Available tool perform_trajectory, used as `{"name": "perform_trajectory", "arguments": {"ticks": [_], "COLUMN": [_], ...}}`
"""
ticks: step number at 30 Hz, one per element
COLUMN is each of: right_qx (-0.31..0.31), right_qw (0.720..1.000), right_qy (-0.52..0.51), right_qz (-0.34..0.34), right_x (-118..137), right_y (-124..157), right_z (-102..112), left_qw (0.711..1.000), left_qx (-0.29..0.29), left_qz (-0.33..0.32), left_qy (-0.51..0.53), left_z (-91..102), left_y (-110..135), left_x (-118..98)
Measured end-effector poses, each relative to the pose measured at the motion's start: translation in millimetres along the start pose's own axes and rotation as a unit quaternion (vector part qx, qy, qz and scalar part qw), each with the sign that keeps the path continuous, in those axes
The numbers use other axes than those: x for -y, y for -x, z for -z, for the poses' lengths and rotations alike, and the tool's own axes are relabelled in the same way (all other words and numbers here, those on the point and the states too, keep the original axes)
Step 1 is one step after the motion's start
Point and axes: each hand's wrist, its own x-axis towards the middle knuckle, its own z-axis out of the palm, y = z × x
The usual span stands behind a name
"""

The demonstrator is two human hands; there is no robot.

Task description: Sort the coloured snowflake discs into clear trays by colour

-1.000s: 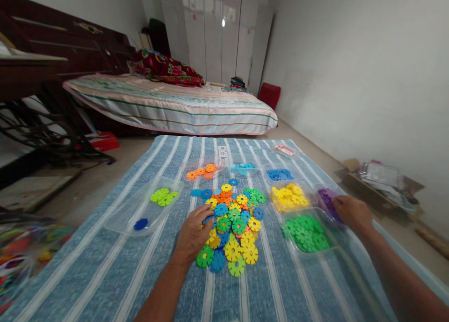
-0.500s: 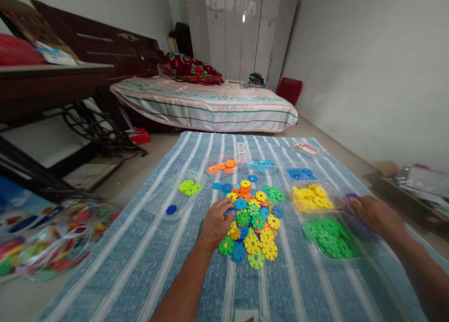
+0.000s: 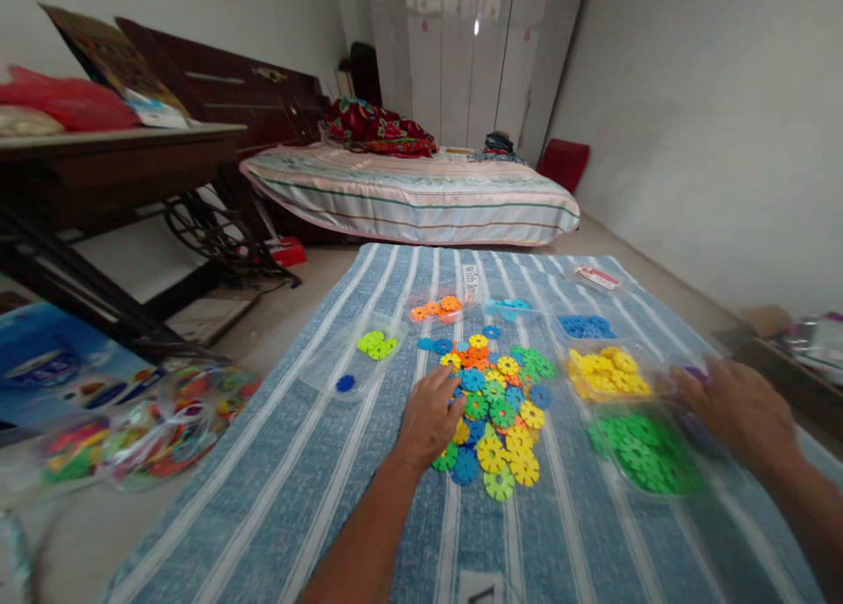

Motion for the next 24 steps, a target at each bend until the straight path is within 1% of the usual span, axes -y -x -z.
{"name": "perform_trajectory", "arguments": {"ticks": [2, 3, 5, 7, 9, 10, 12, 14, 16, 19, 24], "right_qx": [0.022, 0.034, 0.045, 0.084, 0.128, 0.151, 0.179, 0.183, 0.176, 0.170, 0.169], "right_qw": [0.998, 0.993, 0.977, 0.952, 0.926, 0.918, 0.913, 0.918, 0.922, 0.916, 0.903], "right_qy": [-0.002, -0.038, -0.120, -0.191, -0.241, -0.250, -0.249, -0.236, -0.225, -0.222, -0.224], "right_qz": [0.059, 0.106, 0.169, 0.225, 0.260, 0.267, 0.268, 0.260, 0.262, 0.288, 0.324], "right_x": [30.2, 49.3, 92.8, 138.4, 179.1, 195.7, 220.0, 232.4, 235.7, 230.6, 212.8], "right_y": [9.4, 16.1, 32.5, 49.9, 63.8, 68.7, 75.0, 79.4, 85.0, 98.0, 115.1], "right_z": [10.3, 13.9, 16.8, 14.0, 6.8, 2.5, -5.3, -9.5, -9.3, -3.0, 6.9], "left_qw": [0.999, 0.998, 0.996, 0.994, 0.992, 0.992, 0.992, 0.994, 0.995, 0.997, 0.996], "left_qx": [0.036, 0.054, 0.082, 0.101, 0.111, 0.111, 0.104, 0.086, 0.061, 0.012, -0.058], "left_qz": [-0.001, 0.001, 0.007, 0.003, -0.008, -0.010, -0.002, 0.016, 0.029, 0.032, 0.051], "left_qy": [-0.021, -0.029, -0.040, -0.049, -0.059, -0.063, -0.068, -0.072, -0.074, -0.064, -0.045], "left_z": [3.9, 5.6, 7.6, 8.1, 8.8, 9.6, 12.6, 15.6, 16.4, 11.2, -1.4], "left_y": [3.3, 5.4, 10.5, 16.8, 23.8, 27.2, 33.2, 37.0, 38.4, 38.0, 36.8], "left_x": [-10.8, -17.3, -30.7, -41.8, -48.0, -48.9, -46.8, -41.0, -33.7, -24.1, -14.9]}}
